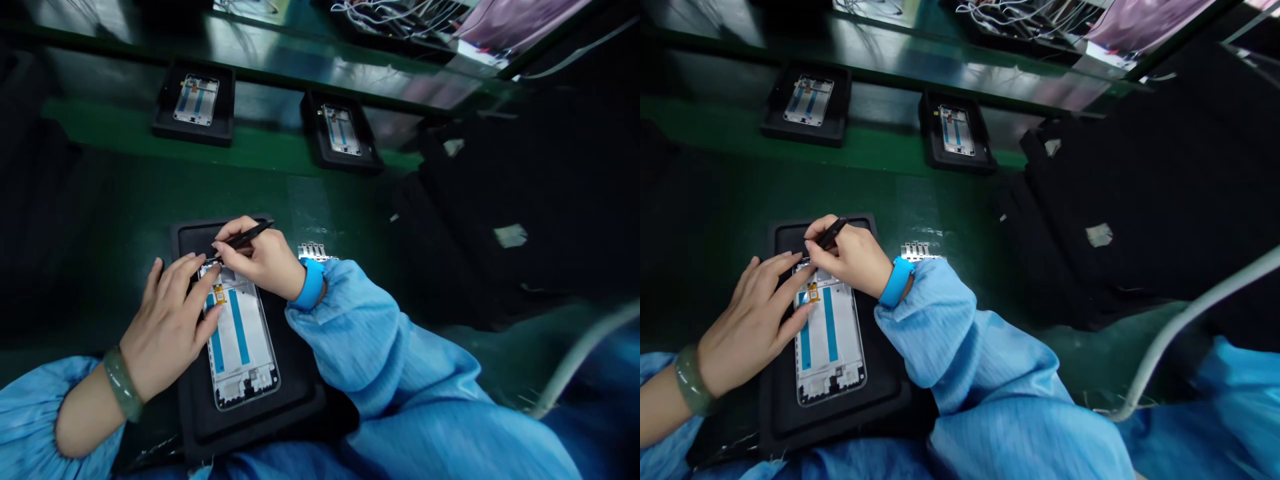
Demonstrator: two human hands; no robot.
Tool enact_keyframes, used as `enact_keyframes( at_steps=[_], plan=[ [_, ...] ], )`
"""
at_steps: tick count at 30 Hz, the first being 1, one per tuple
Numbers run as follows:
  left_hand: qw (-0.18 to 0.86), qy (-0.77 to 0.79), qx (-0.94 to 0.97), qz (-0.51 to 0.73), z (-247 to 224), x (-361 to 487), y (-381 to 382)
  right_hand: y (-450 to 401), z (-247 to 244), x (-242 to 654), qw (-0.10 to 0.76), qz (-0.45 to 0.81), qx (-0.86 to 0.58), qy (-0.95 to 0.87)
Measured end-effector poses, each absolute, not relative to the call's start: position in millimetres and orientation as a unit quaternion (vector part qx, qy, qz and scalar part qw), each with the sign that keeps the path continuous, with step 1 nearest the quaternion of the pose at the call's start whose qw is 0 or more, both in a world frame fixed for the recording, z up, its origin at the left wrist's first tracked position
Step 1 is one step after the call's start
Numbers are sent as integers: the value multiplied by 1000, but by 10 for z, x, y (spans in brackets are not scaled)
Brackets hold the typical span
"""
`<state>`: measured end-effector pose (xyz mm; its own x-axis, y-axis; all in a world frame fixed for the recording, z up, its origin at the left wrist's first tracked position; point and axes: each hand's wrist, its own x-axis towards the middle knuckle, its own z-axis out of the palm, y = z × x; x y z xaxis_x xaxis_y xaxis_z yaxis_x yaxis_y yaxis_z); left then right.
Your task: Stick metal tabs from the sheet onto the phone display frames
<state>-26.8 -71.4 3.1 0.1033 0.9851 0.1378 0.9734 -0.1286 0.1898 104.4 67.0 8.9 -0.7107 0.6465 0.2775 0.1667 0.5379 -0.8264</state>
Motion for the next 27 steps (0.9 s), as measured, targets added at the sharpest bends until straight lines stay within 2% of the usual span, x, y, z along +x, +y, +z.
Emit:
enact_keyframes(
  at_steps=[12, 19, 27],
  plan=[
    [26, 659, 744, 111, 26, -270, -716, 652, 86, 1025, 300, 334, -217, -867],
    [23, 656, 746, 112, 21, -277, -719, 664, 96, 1018, 281, 356, -230, -861],
    [23, 658, 745, 106, 41, -273, -710, 639, 95, 996, 298, 358, -245, -850]
  ],
)
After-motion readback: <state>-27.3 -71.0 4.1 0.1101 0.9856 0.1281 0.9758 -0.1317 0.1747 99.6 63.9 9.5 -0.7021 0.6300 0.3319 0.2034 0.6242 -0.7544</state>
